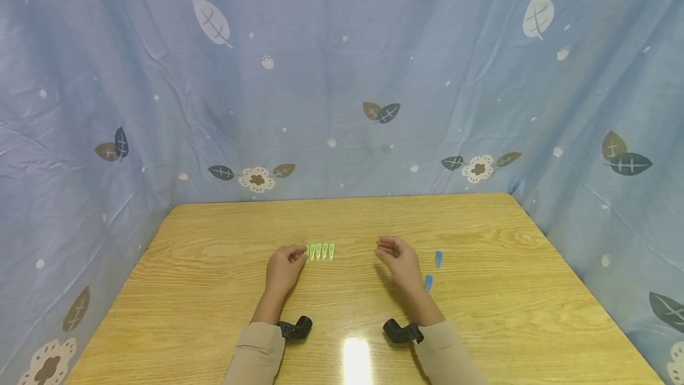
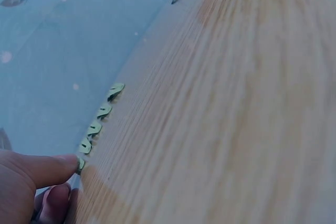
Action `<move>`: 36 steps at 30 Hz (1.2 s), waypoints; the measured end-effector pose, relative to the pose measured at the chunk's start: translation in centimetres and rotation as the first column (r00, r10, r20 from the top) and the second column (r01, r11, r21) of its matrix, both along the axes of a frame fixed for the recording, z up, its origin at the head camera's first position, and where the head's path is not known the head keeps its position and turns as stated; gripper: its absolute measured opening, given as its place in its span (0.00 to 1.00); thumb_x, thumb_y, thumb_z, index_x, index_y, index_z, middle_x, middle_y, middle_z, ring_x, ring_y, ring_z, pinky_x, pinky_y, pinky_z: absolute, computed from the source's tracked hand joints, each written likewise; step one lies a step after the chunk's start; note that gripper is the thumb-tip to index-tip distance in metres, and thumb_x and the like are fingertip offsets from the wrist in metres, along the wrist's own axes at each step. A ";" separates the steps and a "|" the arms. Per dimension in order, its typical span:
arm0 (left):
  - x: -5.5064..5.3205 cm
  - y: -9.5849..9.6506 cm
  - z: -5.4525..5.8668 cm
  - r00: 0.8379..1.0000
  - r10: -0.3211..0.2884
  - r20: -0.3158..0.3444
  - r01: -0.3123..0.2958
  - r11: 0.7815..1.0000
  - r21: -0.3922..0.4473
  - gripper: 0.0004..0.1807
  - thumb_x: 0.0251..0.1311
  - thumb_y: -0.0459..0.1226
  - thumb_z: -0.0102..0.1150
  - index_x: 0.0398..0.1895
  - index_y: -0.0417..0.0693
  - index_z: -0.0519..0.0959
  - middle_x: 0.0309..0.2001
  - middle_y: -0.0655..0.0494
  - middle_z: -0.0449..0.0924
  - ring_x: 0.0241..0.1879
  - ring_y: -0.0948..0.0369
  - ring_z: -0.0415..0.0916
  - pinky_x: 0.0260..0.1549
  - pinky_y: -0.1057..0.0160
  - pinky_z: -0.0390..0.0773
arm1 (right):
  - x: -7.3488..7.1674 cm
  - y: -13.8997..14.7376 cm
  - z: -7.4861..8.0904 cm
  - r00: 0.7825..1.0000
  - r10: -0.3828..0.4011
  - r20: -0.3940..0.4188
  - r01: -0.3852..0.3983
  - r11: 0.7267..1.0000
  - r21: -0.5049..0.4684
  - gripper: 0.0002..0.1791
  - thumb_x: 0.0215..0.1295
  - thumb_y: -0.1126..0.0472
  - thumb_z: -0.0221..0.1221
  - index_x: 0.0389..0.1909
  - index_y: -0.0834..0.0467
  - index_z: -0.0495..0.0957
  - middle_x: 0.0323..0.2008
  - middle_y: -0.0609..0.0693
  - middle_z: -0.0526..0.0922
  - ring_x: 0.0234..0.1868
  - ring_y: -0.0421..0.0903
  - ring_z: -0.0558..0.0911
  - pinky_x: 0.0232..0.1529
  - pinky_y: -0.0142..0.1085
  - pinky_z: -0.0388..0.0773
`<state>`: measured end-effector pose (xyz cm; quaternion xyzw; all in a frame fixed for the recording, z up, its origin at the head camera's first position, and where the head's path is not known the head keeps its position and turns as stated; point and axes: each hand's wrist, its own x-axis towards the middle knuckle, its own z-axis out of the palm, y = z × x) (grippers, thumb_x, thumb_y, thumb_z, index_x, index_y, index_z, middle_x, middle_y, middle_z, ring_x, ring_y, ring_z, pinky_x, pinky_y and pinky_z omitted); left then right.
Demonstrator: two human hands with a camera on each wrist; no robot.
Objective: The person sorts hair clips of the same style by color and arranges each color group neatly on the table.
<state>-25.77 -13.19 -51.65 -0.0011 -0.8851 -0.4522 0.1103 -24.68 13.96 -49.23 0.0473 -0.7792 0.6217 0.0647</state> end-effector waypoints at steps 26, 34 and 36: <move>0.1 -0.1 0.0 1.000 -0.014 -0.007 0.014 1.000 0.005 0.10 0.58 0.34 0.64 0.42 0.41 0.84 0.29 0.56 0.75 0.29 0.61 0.68 0.29 0.64 0.69 | -0.6 -0.4 -0.1 0.990 -0.136 -0.022 0.136 0.930 0.342 0.15 0.60 0.75 0.57 0.49 0.72 0.76 0.43 0.62 0.81 0.45 0.57 0.81 0.46 0.45 0.78; 0.1 0.0 0.1 1.000 -0.001 -0.006 0.001 1.000 0.005 0.10 0.58 0.34 0.64 0.42 0.41 0.85 0.29 0.56 0.75 0.28 0.61 0.68 0.29 0.64 0.69 | -1.0 -1.0 -0.1 0.987 -0.160 -0.021 0.153 0.890 0.429 0.16 0.54 0.79 0.55 0.45 0.72 0.77 0.39 0.61 0.81 0.41 0.54 0.81 0.42 0.42 0.79; 0.1 0.1 0.1 1.000 -0.001 -0.007 0.001 1.000 0.005 0.10 0.58 0.34 0.64 0.42 0.41 0.85 0.29 0.56 0.75 0.28 0.61 0.68 0.29 0.64 0.69 | -1.1 -1.0 -0.1 0.987 -0.158 -0.021 0.151 0.885 0.439 0.15 0.54 0.80 0.55 0.44 0.71 0.77 0.38 0.60 0.81 0.40 0.53 0.80 0.41 0.41 0.79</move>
